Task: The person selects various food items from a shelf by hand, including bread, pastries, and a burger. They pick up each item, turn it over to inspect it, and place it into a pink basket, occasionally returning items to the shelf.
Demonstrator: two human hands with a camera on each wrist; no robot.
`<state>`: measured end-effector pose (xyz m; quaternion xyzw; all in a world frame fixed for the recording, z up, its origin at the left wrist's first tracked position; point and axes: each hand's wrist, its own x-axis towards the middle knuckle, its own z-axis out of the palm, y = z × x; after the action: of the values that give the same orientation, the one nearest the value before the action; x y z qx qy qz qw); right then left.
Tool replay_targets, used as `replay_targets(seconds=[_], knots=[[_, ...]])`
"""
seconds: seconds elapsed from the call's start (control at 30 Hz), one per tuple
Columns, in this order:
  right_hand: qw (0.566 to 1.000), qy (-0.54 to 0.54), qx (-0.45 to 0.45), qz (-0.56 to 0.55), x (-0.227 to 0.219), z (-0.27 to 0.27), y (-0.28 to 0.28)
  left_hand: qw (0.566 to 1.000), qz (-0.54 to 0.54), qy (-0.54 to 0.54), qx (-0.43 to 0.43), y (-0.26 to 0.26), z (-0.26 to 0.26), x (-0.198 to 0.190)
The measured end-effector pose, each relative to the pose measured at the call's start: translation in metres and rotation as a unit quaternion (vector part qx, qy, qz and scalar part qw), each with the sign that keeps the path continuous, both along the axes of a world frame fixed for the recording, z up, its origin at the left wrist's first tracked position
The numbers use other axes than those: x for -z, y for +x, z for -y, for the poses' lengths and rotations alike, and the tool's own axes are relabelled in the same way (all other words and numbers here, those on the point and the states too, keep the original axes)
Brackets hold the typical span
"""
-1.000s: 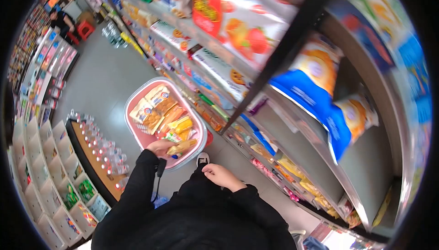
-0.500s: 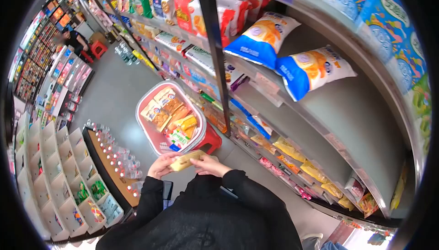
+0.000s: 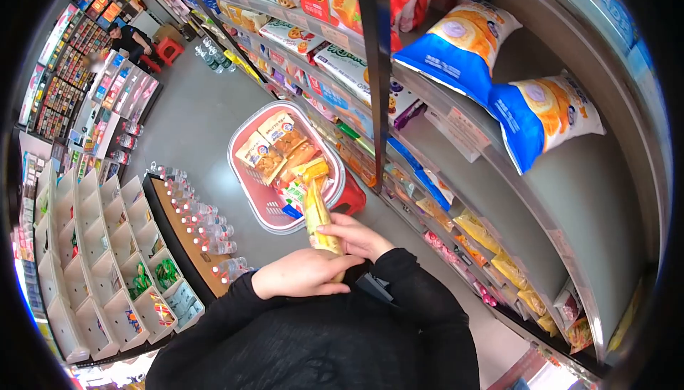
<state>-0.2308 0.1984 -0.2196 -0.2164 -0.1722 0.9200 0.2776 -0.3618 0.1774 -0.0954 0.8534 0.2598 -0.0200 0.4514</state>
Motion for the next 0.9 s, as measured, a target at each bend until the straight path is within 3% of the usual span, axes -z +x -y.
replay_targets(seconds=[0.07, 0.13, 0.2, 0.27, 0.3, 0.33, 0.4, 0.47, 0.53, 0.73, 0.9], knots=[[0.999, 0.008, 0.040, 0.023, -0.029, 0.004, 0.020, 0.996, 0.073, -0.049, 0.020, 0.011, -0.004, -0.013], [0.994, 0.034, 0.095, 0.028, -0.062, 0.015, 0.044, 0.979, 0.151, -0.132, -0.036, 0.010, -0.006, -0.021], [0.988, 0.085, 0.132, 0.008, -0.080, 0.032, 0.066, 0.956, 0.231, -0.119, -0.137, 0.011, 0.001, -0.016], [0.978, 0.138, 0.159, 0.007, -0.097, 0.053, 0.087, 0.951, 0.100, -0.194, -0.219, 0.012, 0.006, -0.012], [0.972, 0.156, 0.174, 0.032, -0.105, 0.063, 0.097, 0.944, 0.044, -0.245, -0.217, 0.016, 0.008, -0.005], [0.969, 0.161, 0.184, 0.036, -0.110, 0.075, 0.104, 0.948, 0.045, -0.241, -0.205, 0.024, 0.015, 0.006], [0.927, 0.201, 0.289, 0.130, -0.119, 0.099, 0.114, 0.917, 0.189, -0.335, -0.107, 0.047, 0.034, 0.025], [0.893, 0.225, 0.363, 0.142, -0.123, 0.119, 0.123, 0.904, 0.203, -0.374, -0.034, 0.077, 0.051, 0.032], [0.873, 0.260, 0.382, 0.154, -0.127, 0.138, 0.138, 0.872, 0.216, -0.439, -0.009, 0.106, 0.071, 0.026], [0.857, 0.269, 0.403, 0.174, -0.156, 0.192, 0.182, 0.877, 0.219, -0.425, 0.055, 0.169, 0.107, 0.008], [0.855, 0.243, 0.433, 0.147, -0.171, 0.216, 0.217, 0.834, 0.237, -0.489, 0.093, 0.202, 0.120, -0.028]])
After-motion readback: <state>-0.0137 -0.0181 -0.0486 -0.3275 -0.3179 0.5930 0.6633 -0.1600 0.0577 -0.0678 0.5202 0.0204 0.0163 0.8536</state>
